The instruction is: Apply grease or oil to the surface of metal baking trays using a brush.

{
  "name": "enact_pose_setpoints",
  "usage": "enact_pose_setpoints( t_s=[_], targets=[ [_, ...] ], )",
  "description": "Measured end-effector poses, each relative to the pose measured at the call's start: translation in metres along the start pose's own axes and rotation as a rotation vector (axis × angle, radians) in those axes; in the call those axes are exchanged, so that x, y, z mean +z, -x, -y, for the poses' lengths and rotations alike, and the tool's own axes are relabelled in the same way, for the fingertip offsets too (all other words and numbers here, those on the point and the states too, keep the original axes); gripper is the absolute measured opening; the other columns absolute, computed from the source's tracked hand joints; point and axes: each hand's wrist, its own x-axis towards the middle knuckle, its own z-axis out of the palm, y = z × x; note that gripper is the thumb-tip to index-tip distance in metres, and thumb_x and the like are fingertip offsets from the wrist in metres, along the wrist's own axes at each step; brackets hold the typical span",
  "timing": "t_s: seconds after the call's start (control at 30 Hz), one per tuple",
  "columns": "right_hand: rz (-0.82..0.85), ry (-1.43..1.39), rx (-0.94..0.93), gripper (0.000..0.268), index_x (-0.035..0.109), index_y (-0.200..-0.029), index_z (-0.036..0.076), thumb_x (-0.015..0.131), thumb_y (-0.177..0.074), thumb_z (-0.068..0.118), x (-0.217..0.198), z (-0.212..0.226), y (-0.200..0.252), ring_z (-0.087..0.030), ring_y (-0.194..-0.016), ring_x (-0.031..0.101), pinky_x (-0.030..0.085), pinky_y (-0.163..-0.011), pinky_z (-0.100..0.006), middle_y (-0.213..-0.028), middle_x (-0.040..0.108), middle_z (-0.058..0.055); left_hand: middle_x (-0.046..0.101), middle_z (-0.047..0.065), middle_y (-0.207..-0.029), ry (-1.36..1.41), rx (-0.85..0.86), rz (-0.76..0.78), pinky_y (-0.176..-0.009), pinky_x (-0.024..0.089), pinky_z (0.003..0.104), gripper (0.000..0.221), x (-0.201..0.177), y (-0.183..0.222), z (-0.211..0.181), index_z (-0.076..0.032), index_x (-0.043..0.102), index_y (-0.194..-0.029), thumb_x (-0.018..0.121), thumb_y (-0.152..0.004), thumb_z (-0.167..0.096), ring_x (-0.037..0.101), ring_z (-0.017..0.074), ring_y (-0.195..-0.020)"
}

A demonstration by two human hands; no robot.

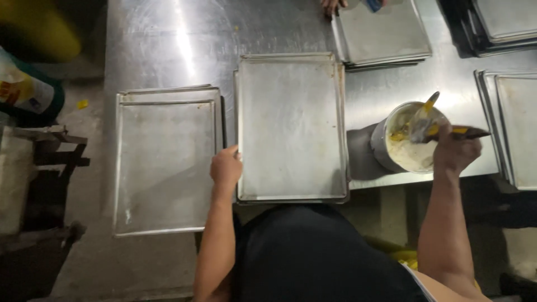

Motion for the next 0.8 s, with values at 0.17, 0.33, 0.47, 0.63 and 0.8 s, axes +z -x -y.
enact_pose_setpoints(
  t_s=[0.17, 0.33, 0.47, 0.63, 0.8],
  targets=[
    [0.065, 0.112, 0.092, 0.027, 0.074, -0.109, -0.002, 0.082, -0.102, 0.023, 0.023, -0.042, -0.002, -0.019, -0.091, 0.075, 0.06, -0.083, -0.034, -0.102, 0.077, -0.012, 0.073, 0.016, -0.117, -0.069, 0.005, -0.108, -0.091, 0.055, 0.05, 0.033, 0.008, -0.008, 0.005, -0.02, 0.075, -0.121, 0.075, -0.089, -0.025, 0.067, 0.0399, -0.109],
    [0.182, 0.149, 0.077, 0.036, 0.07, -0.106, -0.002, 0.085, -0.094, 0.028, 0.054, -0.06, -0.005, -0.022, -0.087, 0.072, 0.057, -0.077, -0.038, -0.094, 0.075, -0.014, 0.07, 0.018, -0.125, -0.129, -0.171, 0.011, -0.094, 0.054, 0.052, 0.048, -0.013, -0.001, -0.027, -0.02, 0.064, -0.138, 0.072, -0.09, -0.023, 0.065, 0.04, -0.115],
    [0.461, 0.629, 0.182, 0.033, 0.078, -0.1, 0.004, 0.077, -0.106, 0.036, 0.028, -0.024, -0.014, -0.025, -0.079, 0.072, 0.056, -0.078, -0.041, -0.09, 0.079, -0.012, 0.068, 0.018, -0.127, -0.148, -0.138, 0.008, -0.093, 0.053, 0.053, 0.049, -0.005, -0.006, -0.018, -0.018, 0.063, -0.139, 0.071, -0.091, -0.021, 0.064, 0.0406, -0.116],
    [0.185, -0.14, -0.043, 0.02, 0.072, -0.113, 0.006, 0.079, -0.107, 0.023, 0.023, 0.071, 0.014, -0.014, -0.1, 0.073, 0.06, -0.089, -0.029, -0.107, 0.076, -0.006, 0.067, 0.018, -0.132, -0.052, 0.04, -0.02, -0.1, 0.051, 0.051, 0.052, 0.011, -0.023, 0.011, -0.016, 0.064, -0.137, 0.068, -0.085, -0.014, 0.062, 0.0406, -0.121],
    [0.659, -0.525, -0.005, 0.016, 0.068, -0.111, 0.006, 0.078, -0.102, 0.015, 0.105, 0.138, 0.052, -0.012, -0.098, 0.068, 0.055, -0.089, -0.028, -0.105, 0.072, -0.004, 0.065, 0.02, -0.133, 0.018, 0.057, -0.038, -0.102, 0.05, 0.048, 0.054, 0.021, -0.033, 0.027, -0.012, 0.065, -0.135, 0.069, -0.081, -0.013, 0.061, 0.0397, -0.123]
  ],
)
